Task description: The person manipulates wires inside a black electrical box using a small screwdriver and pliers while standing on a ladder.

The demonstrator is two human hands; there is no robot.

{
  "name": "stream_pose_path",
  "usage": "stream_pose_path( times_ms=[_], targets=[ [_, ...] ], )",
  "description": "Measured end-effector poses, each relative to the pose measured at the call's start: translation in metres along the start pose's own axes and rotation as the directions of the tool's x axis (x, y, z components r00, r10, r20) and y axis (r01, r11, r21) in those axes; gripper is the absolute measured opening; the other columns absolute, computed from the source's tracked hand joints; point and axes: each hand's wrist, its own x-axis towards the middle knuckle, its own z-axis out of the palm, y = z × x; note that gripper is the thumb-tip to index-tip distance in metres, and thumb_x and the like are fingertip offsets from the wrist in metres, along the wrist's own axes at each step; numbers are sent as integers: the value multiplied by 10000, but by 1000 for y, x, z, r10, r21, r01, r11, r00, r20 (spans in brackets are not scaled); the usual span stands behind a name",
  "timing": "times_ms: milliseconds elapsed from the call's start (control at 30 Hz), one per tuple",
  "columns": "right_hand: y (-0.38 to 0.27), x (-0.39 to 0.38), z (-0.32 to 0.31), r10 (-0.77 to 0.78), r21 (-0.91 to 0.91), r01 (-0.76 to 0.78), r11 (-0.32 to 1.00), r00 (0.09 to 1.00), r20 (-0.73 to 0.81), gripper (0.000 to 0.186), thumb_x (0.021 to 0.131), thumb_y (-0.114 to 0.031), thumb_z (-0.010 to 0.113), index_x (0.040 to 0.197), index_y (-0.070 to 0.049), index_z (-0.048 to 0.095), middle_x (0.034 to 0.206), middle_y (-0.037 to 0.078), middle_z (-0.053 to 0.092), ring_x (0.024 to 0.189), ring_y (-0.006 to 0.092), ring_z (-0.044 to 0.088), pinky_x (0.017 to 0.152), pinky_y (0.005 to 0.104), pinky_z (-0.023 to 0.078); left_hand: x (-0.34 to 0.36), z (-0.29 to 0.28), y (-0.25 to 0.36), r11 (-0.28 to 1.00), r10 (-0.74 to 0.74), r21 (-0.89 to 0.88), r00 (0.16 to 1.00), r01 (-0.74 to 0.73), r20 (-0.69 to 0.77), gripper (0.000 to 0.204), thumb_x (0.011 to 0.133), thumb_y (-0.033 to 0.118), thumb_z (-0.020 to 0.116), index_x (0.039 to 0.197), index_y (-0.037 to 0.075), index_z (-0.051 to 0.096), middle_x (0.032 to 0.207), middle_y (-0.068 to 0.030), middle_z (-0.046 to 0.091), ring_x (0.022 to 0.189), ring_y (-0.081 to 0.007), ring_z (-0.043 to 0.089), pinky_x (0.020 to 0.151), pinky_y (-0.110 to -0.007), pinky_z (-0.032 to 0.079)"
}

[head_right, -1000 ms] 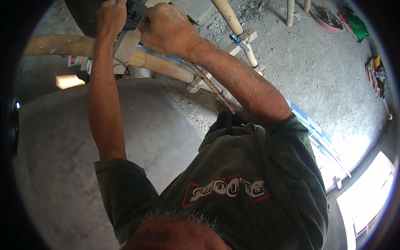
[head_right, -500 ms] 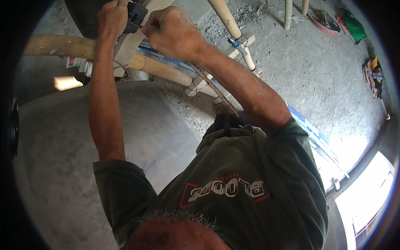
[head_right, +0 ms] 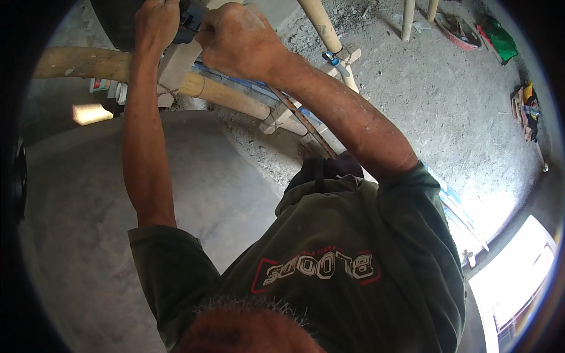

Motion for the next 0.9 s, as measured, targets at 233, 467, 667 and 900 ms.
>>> stream_pose_path(
  times_ms=[233,467,667,900],
  targets=[
    [6,10,5,-97,-76,97,992,995,2,163,822,-49,602,764,102,627,705,334,608,727,481,671,641,502,529,-4,1,2,997,-35,-64,999,34,-14,412,1007,258,417,750,-64,427,642,-236,458,585,-382,461,628,-502,378],
    [-1,20,14,-82,-129,77,989,996,-29,142,822,-55,612,775,75,643,728,316,627,752,468,674,673,515,528,-2,-6,12,993,-112,-37,992,114,51,431,1011,273,414,722,-46,414,629,-212,432,563,-342,440,631,-490,368],
    [-5,2,-4,-159,-217,167,962,986,56,146,830,-64,634,768,68,640,703,304,627,703,470,666,621,514,519,-3,1,-15,997,-74,36,996,72,57,452,1012,291,414,735,-62,463,654,-233,488,585,-368,480,640,-503,380],
    [0,20,6,-165,-306,146,941,986,-36,156,845,-64,626,741,54,626,675,286,622,671,446,671,601,494,529,2,4,-1,996,-80,-35,997,81,22,445,1015,288,417,746,-62,475,676,-242,497,614,-388,494,649,-513,382]
  ],
)
